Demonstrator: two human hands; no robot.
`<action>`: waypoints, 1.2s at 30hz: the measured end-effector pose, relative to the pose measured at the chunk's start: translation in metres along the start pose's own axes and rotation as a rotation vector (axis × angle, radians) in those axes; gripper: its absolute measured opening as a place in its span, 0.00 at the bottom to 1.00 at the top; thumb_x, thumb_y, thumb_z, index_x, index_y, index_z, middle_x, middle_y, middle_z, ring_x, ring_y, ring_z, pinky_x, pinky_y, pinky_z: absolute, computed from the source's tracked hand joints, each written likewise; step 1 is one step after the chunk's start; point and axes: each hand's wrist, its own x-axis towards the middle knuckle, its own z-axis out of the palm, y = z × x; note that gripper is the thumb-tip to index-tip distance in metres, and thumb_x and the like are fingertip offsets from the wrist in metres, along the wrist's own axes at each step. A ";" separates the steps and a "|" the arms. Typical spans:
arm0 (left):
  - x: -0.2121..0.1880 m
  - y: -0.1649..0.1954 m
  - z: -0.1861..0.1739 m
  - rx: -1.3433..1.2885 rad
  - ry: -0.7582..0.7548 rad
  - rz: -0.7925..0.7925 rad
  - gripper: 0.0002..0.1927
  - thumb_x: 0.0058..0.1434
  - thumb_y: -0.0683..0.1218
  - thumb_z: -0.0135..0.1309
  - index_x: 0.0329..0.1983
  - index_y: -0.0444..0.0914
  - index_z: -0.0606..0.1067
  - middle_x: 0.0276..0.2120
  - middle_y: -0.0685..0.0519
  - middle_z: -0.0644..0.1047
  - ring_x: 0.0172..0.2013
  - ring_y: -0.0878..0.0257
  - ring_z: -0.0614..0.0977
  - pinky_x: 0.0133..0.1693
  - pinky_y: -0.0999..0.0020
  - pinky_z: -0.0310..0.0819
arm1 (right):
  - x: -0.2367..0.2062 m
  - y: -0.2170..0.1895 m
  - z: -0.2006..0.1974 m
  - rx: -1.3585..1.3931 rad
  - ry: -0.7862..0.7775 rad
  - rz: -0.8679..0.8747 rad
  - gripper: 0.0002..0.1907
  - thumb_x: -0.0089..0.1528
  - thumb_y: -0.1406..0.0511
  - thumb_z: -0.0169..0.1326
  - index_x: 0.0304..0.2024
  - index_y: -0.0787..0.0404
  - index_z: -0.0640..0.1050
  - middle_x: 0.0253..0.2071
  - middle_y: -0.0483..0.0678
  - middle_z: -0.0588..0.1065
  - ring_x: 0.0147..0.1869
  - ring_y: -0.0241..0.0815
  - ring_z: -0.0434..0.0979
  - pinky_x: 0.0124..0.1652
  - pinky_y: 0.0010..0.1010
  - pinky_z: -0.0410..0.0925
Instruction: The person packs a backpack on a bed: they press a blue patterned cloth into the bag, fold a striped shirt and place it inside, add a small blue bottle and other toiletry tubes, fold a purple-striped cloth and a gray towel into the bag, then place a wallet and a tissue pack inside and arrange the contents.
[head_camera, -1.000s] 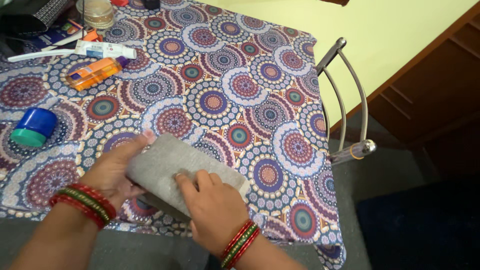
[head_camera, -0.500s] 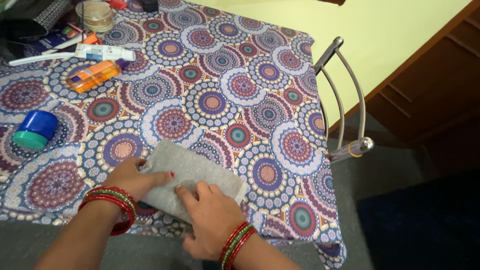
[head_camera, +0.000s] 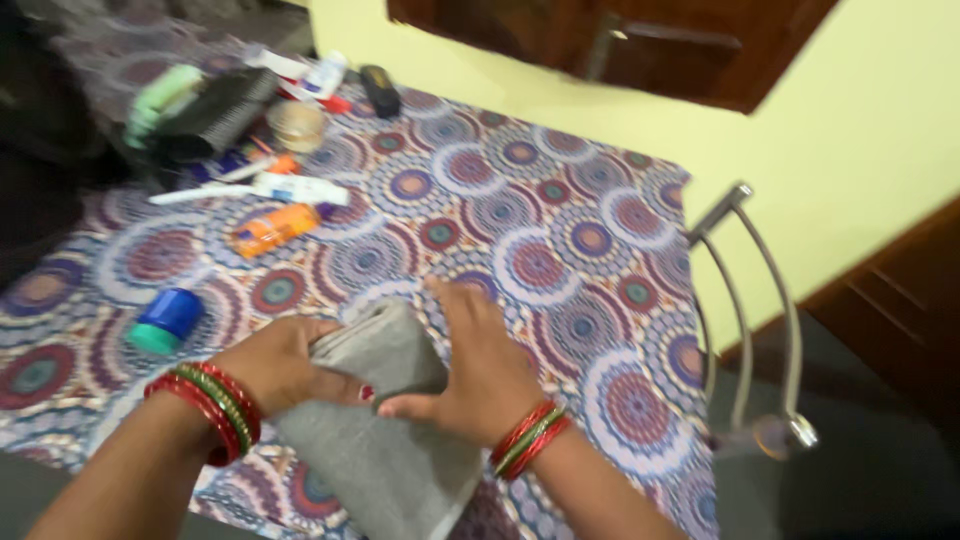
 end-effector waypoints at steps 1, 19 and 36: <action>-0.003 0.010 -0.013 -0.002 -0.018 0.088 0.21 0.43 0.42 0.70 0.43 0.37 0.84 0.33 0.51 0.88 0.35 0.62 0.86 0.43 0.65 0.80 | 0.020 0.004 -0.002 0.040 0.078 -0.109 0.66 0.38 0.49 0.78 0.68 0.75 0.61 0.63 0.67 0.66 0.66 0.62 0.67 0.60 0.46 0.64; -0.154 -0.014 -0.209 -0.957 0.424 0.245 0.37 0.50 0.58 0.62 0.61 0.35 0.75 0.48 0.46 0.85 0.46 0.56 0.86 0.45 0.59 0.80 | 0.250 -0.174 0.081 1.342 -0.436 0.384 0.22 0.53 0.69 0.64 0.50 0.67 0.81 0.46 0.52 0.83 0.48 0.44 0.83 0.49 0.37 0.75; -0.205 -0.085 -0.428 -0.942 0.709 0.310 0.26 0.55 0.44 0.62 0.57 0.31 0.76 0.40 0.45 0.84 0.34 0.56 0.85 0.37 0.60 0.81 | 0.367 -0.348 0.200 1.340 -0.356 0.324 0.33 0.49 0.68 0.68 0.57 0.66 0.74 0.49 0.54 0.81 0.50 0.44 0.83 0.50 0.37 0.75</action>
